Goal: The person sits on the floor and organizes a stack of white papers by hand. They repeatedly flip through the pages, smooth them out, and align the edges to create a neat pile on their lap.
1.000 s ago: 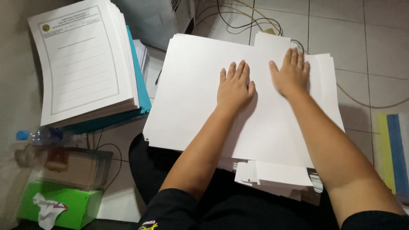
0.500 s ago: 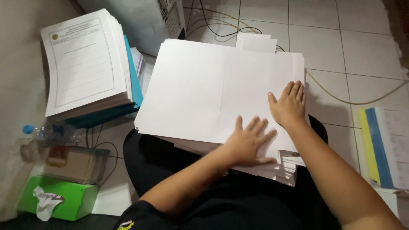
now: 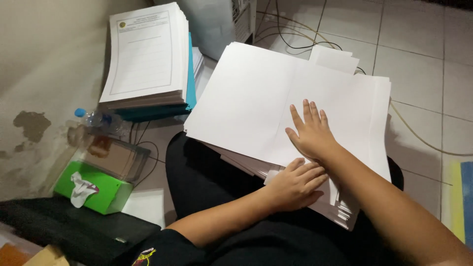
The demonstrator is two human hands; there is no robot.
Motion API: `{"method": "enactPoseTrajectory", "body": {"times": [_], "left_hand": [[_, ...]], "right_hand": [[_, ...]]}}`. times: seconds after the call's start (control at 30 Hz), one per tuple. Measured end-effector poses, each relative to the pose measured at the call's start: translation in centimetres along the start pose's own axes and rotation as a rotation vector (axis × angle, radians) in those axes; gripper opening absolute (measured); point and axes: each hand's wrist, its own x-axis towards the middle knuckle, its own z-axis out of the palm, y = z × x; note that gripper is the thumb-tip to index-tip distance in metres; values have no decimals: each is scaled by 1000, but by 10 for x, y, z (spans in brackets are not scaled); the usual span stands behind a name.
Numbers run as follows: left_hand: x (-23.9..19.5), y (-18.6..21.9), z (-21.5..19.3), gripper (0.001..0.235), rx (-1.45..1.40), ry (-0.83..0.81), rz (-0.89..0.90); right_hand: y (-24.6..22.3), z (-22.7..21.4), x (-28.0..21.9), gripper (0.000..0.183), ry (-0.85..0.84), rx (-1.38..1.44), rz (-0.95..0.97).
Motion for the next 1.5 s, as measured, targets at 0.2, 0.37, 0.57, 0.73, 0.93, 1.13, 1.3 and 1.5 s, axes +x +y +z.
{"method": "enactPoseTrajectory", "body": {"times": [0.2, 0.37, 0.57, 0.73, 0.93, 1.13, 1.3, 1.5], "left_hand": [[-2, -36, -31, 8, -625, 92, -163], [-11, -187, -134, 11, 44, 209, -390], [-32, -296, -267, 55, 501, -317, -813], [-35, -312, -286, 28, 362, -462, -952], [-41, -316, -295, 29, 267, -394, -1011], [-67, -336, -280, 10, 326, -292, -898], [-55, -274, -262, 11, 330, -143, -516], [-90, -270, -228, 61, 537, -543, -539]], "right_hand": [[-46, 17, 54, 78, 30, 56, -142], [-62, 7, 44, 77, 143, 95, -153], [-60, 15, 49, 74, 210, 98, -150], [-60, 11, 46, 71, 195, 88, -142], [-61, 9, 45, 70, 189, 89, -143], [-61, 8, 43, 69, 198, 95, -149], [-61, 7, 45, 68, 202, 89, -150], [-62, 0, 41, 68, 199, 113, -157]]}}
